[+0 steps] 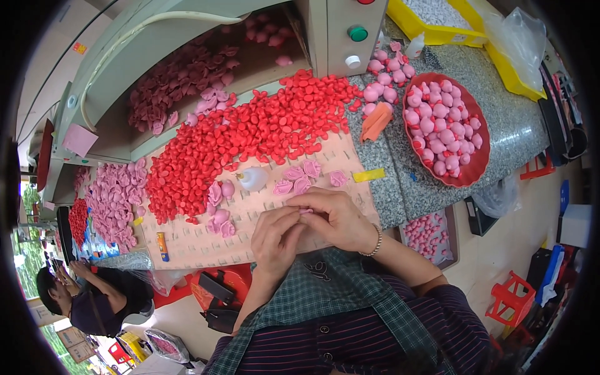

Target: Assembling small pink plastic components by hand at a factory workbench.

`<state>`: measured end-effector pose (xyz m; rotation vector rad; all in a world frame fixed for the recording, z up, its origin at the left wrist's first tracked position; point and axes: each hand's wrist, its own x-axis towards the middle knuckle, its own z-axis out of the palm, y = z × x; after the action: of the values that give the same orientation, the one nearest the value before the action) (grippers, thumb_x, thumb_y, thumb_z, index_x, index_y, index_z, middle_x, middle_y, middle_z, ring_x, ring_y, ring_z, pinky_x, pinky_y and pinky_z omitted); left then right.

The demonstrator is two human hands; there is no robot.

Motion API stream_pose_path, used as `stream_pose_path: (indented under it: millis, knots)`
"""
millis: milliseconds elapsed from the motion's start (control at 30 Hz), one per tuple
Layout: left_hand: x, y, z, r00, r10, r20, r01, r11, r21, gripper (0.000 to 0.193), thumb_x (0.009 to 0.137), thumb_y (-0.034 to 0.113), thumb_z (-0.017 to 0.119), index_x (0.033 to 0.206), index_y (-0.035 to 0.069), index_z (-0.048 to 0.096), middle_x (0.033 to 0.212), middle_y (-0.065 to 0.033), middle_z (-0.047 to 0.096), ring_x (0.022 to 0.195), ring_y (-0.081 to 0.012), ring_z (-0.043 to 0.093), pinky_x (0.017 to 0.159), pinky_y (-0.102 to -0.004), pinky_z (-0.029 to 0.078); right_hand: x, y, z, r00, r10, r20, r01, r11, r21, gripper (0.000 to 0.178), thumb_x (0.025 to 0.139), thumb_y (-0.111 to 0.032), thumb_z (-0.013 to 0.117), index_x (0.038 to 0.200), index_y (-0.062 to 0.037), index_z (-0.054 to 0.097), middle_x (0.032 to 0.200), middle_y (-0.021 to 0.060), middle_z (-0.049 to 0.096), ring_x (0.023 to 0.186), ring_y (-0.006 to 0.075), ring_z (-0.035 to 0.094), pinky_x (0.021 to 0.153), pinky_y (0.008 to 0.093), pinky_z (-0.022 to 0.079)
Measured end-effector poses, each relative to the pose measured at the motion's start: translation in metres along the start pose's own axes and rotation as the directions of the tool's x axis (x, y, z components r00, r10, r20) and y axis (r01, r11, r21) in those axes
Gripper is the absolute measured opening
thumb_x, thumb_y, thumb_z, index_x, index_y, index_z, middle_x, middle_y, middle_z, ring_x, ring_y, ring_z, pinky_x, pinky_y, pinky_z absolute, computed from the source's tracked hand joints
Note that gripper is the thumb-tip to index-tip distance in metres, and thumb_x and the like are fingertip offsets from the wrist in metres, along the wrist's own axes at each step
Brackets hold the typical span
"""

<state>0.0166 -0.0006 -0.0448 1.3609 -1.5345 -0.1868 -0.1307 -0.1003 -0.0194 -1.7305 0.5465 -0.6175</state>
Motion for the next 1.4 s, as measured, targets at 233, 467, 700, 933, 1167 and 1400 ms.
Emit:
stream_pose_path:
  millis: [233,467,700,933,1167,1400]
  knots:
    - [-0.004,-0.005,-0.011,0.881,-0.346,-0.323,0.33,0.938,-0.106,0.029,0.078,-0.003,0.074,0.105,-0.002,0.062,0.109,-0.0147,0.065,0.094,-0.0214,0.06,0.078,-0.0297,0.048,-0.012,0.011,-0.003,0.974,0.226,0.023,-0.196,0.781,0.594,0.017,0.094,0.0,0.056,0.109,0.0019,0.065,0.097,0.0054,0.065,0.079,0.0118,0.065,0.067,0.0243,0.05]
    - [0.054,-0.044,-0.061,0.936,-0.164,-0.312,0.294,0.85,0.436,0.018,0.079,-0.001,0.069,0.096,0.004,0.068,0.1,-0.0108,0.064,0.089,-0.0274,0.057,0.076,-0.0357,0.044,-0.021,0.016,-0.002,0.965,0.251,0.08,-0.241,0.719,0.652,0.017,0.098,-0.005,0.052,0.112,0.0022,0.057,0.104,0.0132,0.065,0.076,0.0181,0.069,0.063,0.0246,0.051]
    - [0.078,-0.053,-0.059,0.982,-0.189,-0.026,0.154,0.705,0.692,0.012,0.072,0.005,0.073,0.084,0.004,0.07,0.087,-0.01,0.058,0.085,-0.0283,0.055,0.081,-0.0393,0.043,-0.022,0.014,0.005,0.959,0.247,0.136,-0.275,0.712,0.646,0.017,0.098,-0.004,0.052,0.114,0.0023,0.055,0.102,0.0134,0.064,0.076,0.0204,0.07,0.062,0.0255,0.053]
    - [0.063,-0.046,-0.075,0.979,-0.075,-0.192,0.163,0.849,0.502,0.014,0.087,0.004,0.063,0.1,0.0,0.064,0.099,-0.0124,0.063,0.086,-0.0274,0.059,0.078,-0.0368,0.045,-0.023,0.014,0.009,0.95,0.295,0.105,-0.291,0.711,0.64,0.017,0.097,-0.002,0.053,0.113,0.0028,0.058,0.103,0.0132,0.066,0.076,0.0169,0.069,0.057,0.022,0.046]
    - [0.015,0.012,-0.055,0.706,-0.658,0.26,0.703,0.606,-0.373,0.01,0.087,-0.005,0.065,0.097,-0.004,0.062,0.094,-0.0067,0.067,0.071,-0.008,0.059,0.065,-0.0186,0.046,-0.014,0.015,0.026,0.954,0.3,-0.016,-0.194,0.657,0.729,0.019,0.097,-0.003,0.053,0.114,0.0024,0.059,0.102,0.0123,0.067,0.073,0.014,0.066,0.061,0.0224,0.049]
    - [-0.011,0.002,-0.029,0.699,-0.657,0.283,0.664,0.449,-0.597,0.018,0.083,-0.006,0.071,0.099,-0.003,0.064,0.096,-0.0062,0.068,0.082,-0.0098,0.063,0.074,-0.0218,0.05,-0.018,0.019,0.037,0.967,0.253,0.023,-0.19,0.659,0.727,0.02,0.097,-0.005,0.056,0.115,0.0027,0.059,0.095,0.0094,0.067,0.078,0.0128,0.065,0.069,0.0255,0.054]
